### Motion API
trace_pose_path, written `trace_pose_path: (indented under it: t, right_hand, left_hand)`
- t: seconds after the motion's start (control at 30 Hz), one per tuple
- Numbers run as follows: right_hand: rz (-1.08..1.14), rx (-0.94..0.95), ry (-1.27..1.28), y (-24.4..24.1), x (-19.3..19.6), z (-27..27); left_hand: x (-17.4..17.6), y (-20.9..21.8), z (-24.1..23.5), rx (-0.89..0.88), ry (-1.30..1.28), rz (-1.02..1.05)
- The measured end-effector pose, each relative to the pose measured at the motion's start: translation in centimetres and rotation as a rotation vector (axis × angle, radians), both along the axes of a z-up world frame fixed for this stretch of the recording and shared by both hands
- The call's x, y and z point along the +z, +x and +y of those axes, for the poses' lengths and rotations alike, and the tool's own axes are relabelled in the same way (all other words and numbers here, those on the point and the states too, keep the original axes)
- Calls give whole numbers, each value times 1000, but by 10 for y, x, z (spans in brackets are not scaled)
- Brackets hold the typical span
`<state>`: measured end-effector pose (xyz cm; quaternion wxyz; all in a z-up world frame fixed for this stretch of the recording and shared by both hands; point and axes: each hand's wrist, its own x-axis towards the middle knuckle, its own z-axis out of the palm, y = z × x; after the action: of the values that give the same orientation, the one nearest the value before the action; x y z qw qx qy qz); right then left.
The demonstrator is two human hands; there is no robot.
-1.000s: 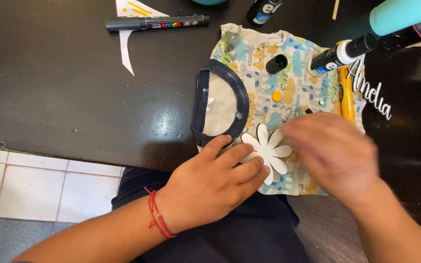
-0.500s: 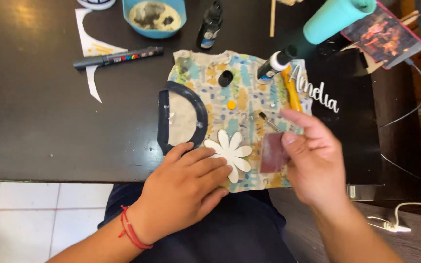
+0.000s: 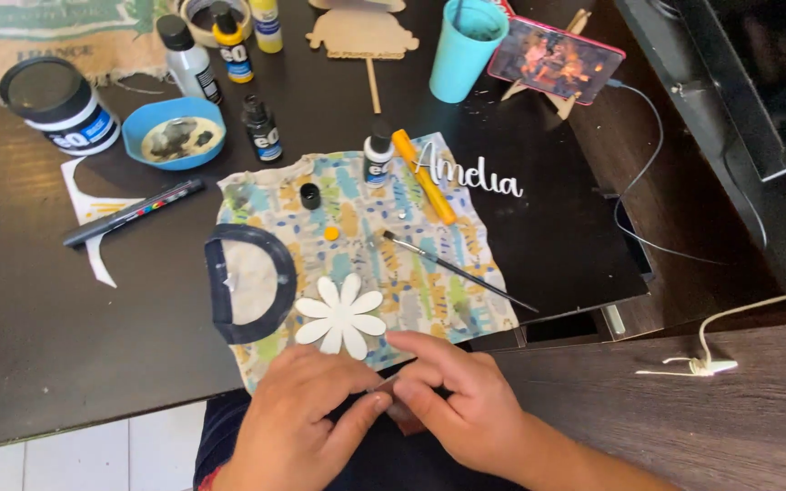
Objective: The person smooths a white flower-shaped cutout onto a patterned fabric surface using a small rectangular tool. They then dip a paintbrush into a cup of water and apply paint to the fabric and the flower cutout.
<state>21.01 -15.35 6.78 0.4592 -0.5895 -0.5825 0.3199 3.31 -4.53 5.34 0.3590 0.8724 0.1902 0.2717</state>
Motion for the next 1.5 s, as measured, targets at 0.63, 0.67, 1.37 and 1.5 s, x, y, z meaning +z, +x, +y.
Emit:
trace_pose_path:
  t: [0.63,0.67,1.37,1.5]
  right_hand:
    - [1109,311,-492,35,-9,-33]
    - [970,306,-568,32,-1,-32]
    - [-138,48,132,23,-14,-21]
    - [-526,-94,189,45,-21,-5]
  left_hand:
    - [7,16,-18,-97,25,-318]
    - [6,14,-18,-97,76,-305]
    - [-12,-8,-24,52,259,-206]
    - [-1,-15,-18,100,478,-34]
